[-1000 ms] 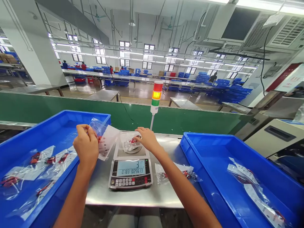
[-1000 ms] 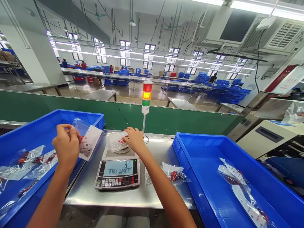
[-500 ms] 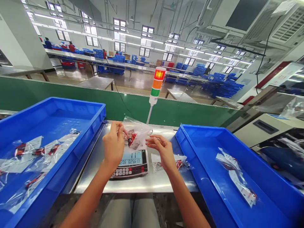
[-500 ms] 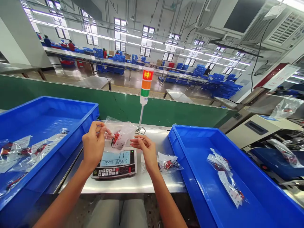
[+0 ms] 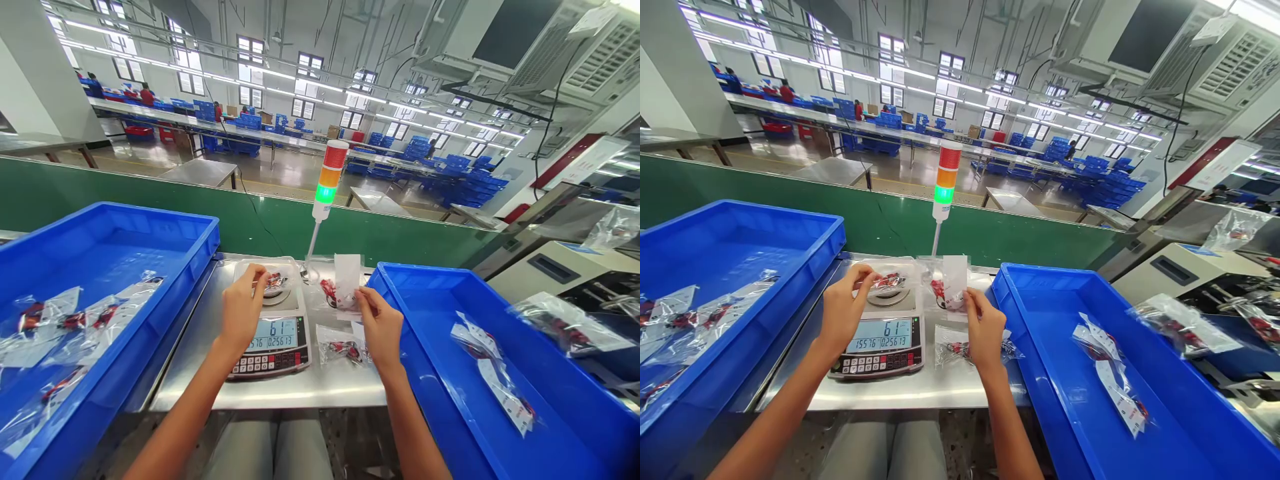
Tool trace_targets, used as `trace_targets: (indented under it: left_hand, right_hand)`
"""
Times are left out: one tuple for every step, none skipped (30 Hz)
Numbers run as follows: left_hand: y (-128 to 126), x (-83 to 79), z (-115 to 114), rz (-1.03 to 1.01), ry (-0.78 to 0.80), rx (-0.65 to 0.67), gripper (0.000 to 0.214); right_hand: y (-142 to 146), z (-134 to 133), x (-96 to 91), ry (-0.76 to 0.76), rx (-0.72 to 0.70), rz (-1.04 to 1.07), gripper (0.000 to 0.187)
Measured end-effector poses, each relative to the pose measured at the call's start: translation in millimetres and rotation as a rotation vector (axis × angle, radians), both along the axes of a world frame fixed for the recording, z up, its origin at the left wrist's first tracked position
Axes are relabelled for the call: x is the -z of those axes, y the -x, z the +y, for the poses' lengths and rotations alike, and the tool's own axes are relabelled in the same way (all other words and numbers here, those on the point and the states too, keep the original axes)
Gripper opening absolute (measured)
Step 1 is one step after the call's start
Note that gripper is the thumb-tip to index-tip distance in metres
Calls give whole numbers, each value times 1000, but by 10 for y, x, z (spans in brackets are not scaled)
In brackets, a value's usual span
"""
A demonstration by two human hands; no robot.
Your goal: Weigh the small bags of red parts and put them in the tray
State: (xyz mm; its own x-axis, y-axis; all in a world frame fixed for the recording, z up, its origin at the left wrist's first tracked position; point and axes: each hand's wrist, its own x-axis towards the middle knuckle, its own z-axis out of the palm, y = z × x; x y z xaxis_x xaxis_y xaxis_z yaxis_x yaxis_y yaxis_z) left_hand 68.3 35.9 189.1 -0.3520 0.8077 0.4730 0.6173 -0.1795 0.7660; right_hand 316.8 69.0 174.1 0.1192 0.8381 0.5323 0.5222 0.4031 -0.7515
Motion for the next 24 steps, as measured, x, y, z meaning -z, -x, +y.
trace_targets:
  left_hand:
    - [34,30,35,75,29,0,16]
    - [59,62,79,154,51,17,15]
    - [73,96,129,227,68,50,14]
    - [76,131,184,287,77,89,14]
    - [68,164,241,333,81,127,13]
    - [51,196,296,364,82,158,12]
    - [28,224,347,383,83,179,10]
    - [2,248,391,393,85,191,9]
    - [-23,266,427,400,86,197,8]
    - [-46,280,454,409,89,201,8]
    - [-64,289,473,416,91,203,8]
    - [-76,294,484,422,92,202,7]
    - [-83,295,490,425,94,198,6]
    - [-85,294,491,426,96,195,5]
    - [-84,292,490,426,98,193,4]
    - [-82,289,489,425,101,194,4]
    - [-79,288,488,425,106,197,4]
    - [-78,288,488,424,111,203,5]
    - [-77,289,491,423,116,208,6]
    - [-79,293,496,422,120,212,7]
    - [-83,299,503,419,124,213,8]
    - [-89,307,512,414,128,212,10]
    - [-97,317,522,407,130,208,11]
    - [-108,328,535,397,133,203,13]
  right_hand:
    - [-101,12,22,4,17,-43,51]
    - [-195,17,48,1,39,-87,53]
    - [-282,14,73,-5,59,-139,55]
    - [-360,3,96,-7,69,-198,56]
    - [-430,-16,112,-6,74,-263,57]
    - [-493,-42,120,-8,78,-328,57]
    - [-549,-77,119,-13,81,-389,57]
    - [-598,-118,111,-27,83,-439,57]
    - [-641,-165,97,-62,104,-466,55]
    - [-677,-215,83,-114,147,-472,53]
    - [-707,-266,71,-178,197,-471,50]
    - [-729,-315,65,-234,229,-478,48]
    - [-745,-359,67,-269,228,-507,47]
    - [-755,-397,77,-278,198,-556,47]
    - [-762,-429,94,-264,146,-617,49]
    - [-766,-455,115,-236,89,-670,52]
    - [-770,-474,137,-211,54,-702,53]
    - [-774,-487,158,-193,51,-709,53]
    - [-778,-495,175,-186,68,-700,53]
    - [-781,-498,187,-179,83,-689,53]
    - [-783,-495,196,-168,89,-681,53]
    - [-782,-487,200,-154,88,-674,53]
    - [-778,-475,201,-135,80,-667,53]
    - [-769,-457,197,-119,70,-656,52]
